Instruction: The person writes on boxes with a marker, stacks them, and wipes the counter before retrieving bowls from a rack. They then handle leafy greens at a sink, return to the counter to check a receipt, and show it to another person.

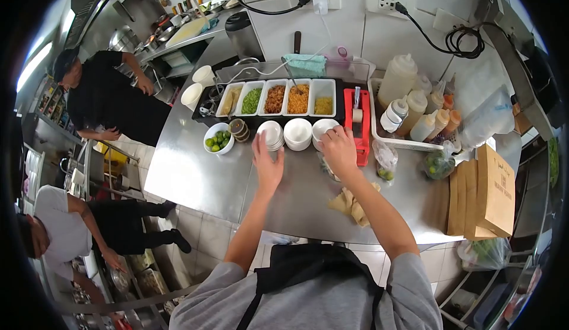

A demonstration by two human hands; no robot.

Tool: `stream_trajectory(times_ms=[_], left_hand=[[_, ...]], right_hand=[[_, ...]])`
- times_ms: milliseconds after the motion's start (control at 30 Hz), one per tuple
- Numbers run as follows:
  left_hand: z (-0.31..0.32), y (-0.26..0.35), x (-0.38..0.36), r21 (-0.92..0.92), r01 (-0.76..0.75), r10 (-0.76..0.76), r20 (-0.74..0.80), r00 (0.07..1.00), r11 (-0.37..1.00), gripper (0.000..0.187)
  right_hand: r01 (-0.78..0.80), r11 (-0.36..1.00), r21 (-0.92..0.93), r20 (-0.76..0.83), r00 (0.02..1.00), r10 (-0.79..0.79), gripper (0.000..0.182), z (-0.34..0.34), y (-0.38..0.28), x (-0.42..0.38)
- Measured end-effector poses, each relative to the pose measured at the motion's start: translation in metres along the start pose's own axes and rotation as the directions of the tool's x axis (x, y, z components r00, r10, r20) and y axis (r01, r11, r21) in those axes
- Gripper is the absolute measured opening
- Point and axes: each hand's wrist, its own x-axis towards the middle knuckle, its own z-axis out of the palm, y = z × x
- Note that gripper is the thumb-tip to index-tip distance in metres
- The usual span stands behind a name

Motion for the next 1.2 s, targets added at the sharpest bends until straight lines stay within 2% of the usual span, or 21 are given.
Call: stream_trajectory(times_ms=[33, 67, 100, 133, 167, 233, 333, 367, 400, 467, 500, 567, 733, 800, 833, 867, 933, 967, 1000, 1067, 1200], left_hand=[[-0.004, 0.010, 0.003, 0.036, -0.099, 0.099, -0.001, 0.995, 0.994, 0.052], [-0.005, 0.015, 0.008, 0.039, -0.093, 0.093, -0.005, 0.996, 0.995, 0.052], [-0.006, 0.019, 0.015, 0.067, -0.298, 0.291, 0.095, 0.952, 0.952, 0.040], [-0.005, 0.020, 0.019, 0.074, -0.490, 0.469, 0.198, 0.861, 0.869, 0.028], [-0.001, 0.018, 0.023, 0.082, -0.481, 0.460, 0.192, 0.867, 0.873, 0.028], [0.003, 0.016, 0.032, 0.013, -0.536, 0.508, 0.301, 0.807, 0.844, 0.014], [-0.003, 0.015, 0.040, -0.025, -0.523, 0.500, 0.336, 0.798, 0.852, 0.010], [-0.006, 0.015, 0.042, -0.047, -0.545, 0.537, 0.259, 0.803, 0.837, 0.009], [-0.009, 0.015, 0.041, -0.040, -0.545, 0.536, 0.257, 0.804, 0.837, 0.009], [-0.019, 0.018, 0.037, -0.041, -0.479, 0.480, 0.026, 0.877, 0.877, 0.009], [-0.023, 0.013, 0.032, -0.039, -0.479, 0.480, 0.024, 0.877, 0.877, 0.009], [-0.029, -0.007, 0.024, 0.042, -0.389, 0.391, -0.097, 0.915, 0.920, 0.010], [-0.029, -0.038, 0.022, 0.106, -0.345, 0.347, 0.003, 0.938, 0.932, 0.011], [-0.022, -0.041, 0.025, -0.006, -0.348, 0.347, -0.015, 0.938, 0.938, 0.011], [-0.023, -0.043, 0.026, -0.014, -0.362, 0.362, 0.008, 0.932, 0.932, 0.023], [-0.022, -0.043, 0.024, -0.019, -0.366, 0.366, 0.008, 0.930, 0.930, 0.023], [-0.020, -0.041, 0.016, -0.126, -0.131, 0.111, -0.155, 0.982, 0.983, 0.038], [-0.022, -0.043, 0.012, -0.139, -0.090, 0.078, -0.084, 0.993, 0.986, 0.054], [-0.022, -0.044, 0.011, -0.141, -0.092, 0.082, -0.074, 0.994, 0.986, 0.054], [-0.022, -0.045, 0.007, -0.183, -0.134, 0.138, 0.009, 0.990, 0.974, 0.056], [-0.017, -0.048, 0.011, -0.178, -0.119, 0.135, 0.082, 0.987, 0.977, 0.049]], right_hand=[[0.005, 1.000, 0.004, 0.003, 1.000, -0.005, 0.015, -0.001, 0.001, 0.000], [-0.027, 1.000, 0.006, -0.027, 0.999, 0.027, 0.014, -0.005, 0.002, 0.003], [-0.057, 0.998, 0.011, -0.055, 0.997, 0.057, 0.012, -0.008, 0.001, 0.006], [-0.046, 0.999, 0.017, -0.049, 0.998, 0.047, 0.012, -0.010, -0.001, 0.010], [-0.046, 0.998, 0.038, -0.101, 0.994, 0.049, 0.013, -0.013, -0.003, 0.015], [-0.013, 0.996, 0.090, -0.179, 0.984, 0.029, 0.014, -0.017, -0.008, 0.024], [0.019, 0.991, 0.132, -0.198, 0.980, 0.007, 0.014, -0.016, -0.017, 0.031], [0.025, 0.990, 0.138, -0.202, 0.979, 0.004, 0.014, -0.014, -0.020, 0.031], [0.012, 0.988, 0.157, -0.226, 0.974, 0.024, 0.014, -0.011, -0.023, 0.030], [0.002, 0.985, 0.175, -0.252, 0.967, 0.043, 0.014, -0.005, -0.027, 0.031], [0.016, 0.983, 0.184, -0.271, 0.962, 0.035, 0.014, -0.002, -0.031, 0.032], [0.039, 0.981, 0.192, -0.275, 0.961, 0.016, 0.014, 0.003, -0.039, 0.036], [0.096, 0.963, 0.254, -0.286, 0.958, -0.020, 0.013, 0.024, -0.065, 0.047], [0.144, 0.961, 0.238, -0.248, 0.965, -0.083, 0.011, 0.033, -0.073, 0.052], [0.142, 0.960, 0.242, -0.217, 0.972, -0.089, 0.009, 0.040, -0.076, 0.052], [0.140, 0.961, 0.237, -0.218, 0.972, -0.088, 0.009, 0.047, -0.076, 0.053], [0.161, 0.969, 0.188, -0.007, 0.987, -0.162, 0.011, 0.054, -0.076, 0.056], [0.164, 0.973, 0.161, 0.072, 0.982, -0.177, 0.015, 0.054, -0.075, 0.055], [0.153, 0.975, 0.159, 0.074, 0.983, -0.167, 0.015, 0.054, -0.075, 0.052], [0.096, 0.983, 0.159, -0.100, 0.992, -0.081, 0.018, 0.045, -0.076, 0.046], [-0.056, 0.992, 0.111, -0.062, 0.996, 0.063, 0.021, 0.025, -0.048, 0.020]])
